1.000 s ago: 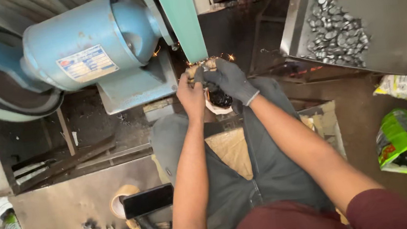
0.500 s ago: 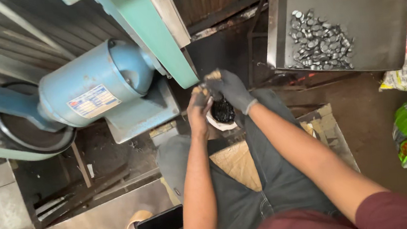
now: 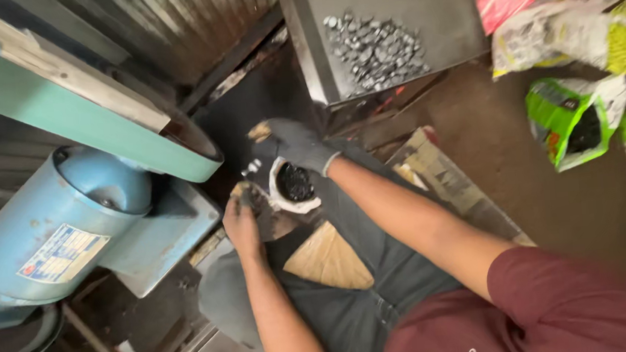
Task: The person sits on the floor at a bench grinder and grinds small metal pieces against the spinning abrasive wheel, producing sparks. They hold each piece by hand, reposition it during grinding, and place finished pieces onto a metal tray that accumulates a pile of ground parts.
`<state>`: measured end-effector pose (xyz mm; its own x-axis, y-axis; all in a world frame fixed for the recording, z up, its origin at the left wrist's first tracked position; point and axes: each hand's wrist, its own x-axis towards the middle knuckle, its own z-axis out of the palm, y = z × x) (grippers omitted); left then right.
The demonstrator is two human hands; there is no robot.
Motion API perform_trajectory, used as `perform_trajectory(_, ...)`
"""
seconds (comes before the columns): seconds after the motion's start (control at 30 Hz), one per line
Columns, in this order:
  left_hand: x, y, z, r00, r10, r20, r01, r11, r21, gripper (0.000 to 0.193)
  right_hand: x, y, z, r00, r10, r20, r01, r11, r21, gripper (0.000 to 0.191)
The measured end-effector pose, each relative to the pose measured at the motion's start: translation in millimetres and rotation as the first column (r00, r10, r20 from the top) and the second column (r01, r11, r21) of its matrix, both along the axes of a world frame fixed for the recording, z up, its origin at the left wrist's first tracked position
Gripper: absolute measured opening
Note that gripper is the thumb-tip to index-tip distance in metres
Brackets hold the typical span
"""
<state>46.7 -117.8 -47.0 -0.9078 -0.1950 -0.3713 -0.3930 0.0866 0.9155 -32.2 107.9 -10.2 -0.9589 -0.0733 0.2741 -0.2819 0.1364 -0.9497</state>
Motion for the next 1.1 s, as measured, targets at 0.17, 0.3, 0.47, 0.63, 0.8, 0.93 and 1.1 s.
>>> perform_trajectory(0.17, 11.1, 20.7, 25.0, 0.932, -0.362, 0.016, 0.317, 0.793, -0.520, 0.042, -22.2, 104.9, 28.1, 0.790, -0.612, 0.026, 0.511, 0.681, 0.525, 0.028)
perform_trajectory(0.3, 6.2, 43.7, 44.8, 0.807, -0.538, 0.242, 0.579, 0.642, -0.503, 0.051, -63.5, 176.2, 47.3, 0.745, -0.604, -0.284, 0.621, 0.472, 0.626, 0.024)
perform_trajectory(0.47, -9.9, 54.8, 45.4, 0.682, -0.695, 0.229, 0.698, 0.524, -0.488, 0.055, -109.2, 206.0, 66.0, 0.897, -0.379, -0.226, 0.394, 0.456, 0.798, 0.023)
perform_trajectory(0.63, -4.7, 48.4, 38.8, 0.689, -0.666, 0.285, 0.697, 0.503, -0.511, 0.051, -106.3, 197.5, 68.5, 0.868, -0.483, -0.113, 0.392, 0.530, 0.752, 0.022)
perform_trajectory(0.8, 8.9, 43.7, 45.1, 0.682, -0.658, 0.320, 0.697, 0.452, -0.557, 0.054, -67.5, 194.7, 68.8, 0.826, -0.494, -0.272, 0.528, 0.509, 0.680, 0.030)
perform_trajectory(0.93, 27.2, 46.6, 44.3, 0.691, -0.689, 0.220, 0.662, 0.479, -0.576, 0.056, -35.7, 191.9, 70.9, 0.827, -0.487, -0.279, 0.530, 0.514, 0.674, 0.027)
perform_trajectory(1.1, 59.2, 52.2, 30.5, 0.698, -0.704, 0.134, 0.664, 0.565, -0.490, 0.063, -17.1, 184.3, 76.8, 0.941, -0.307, -0.140, 0.282, 0.489, 0.825, 0.026)
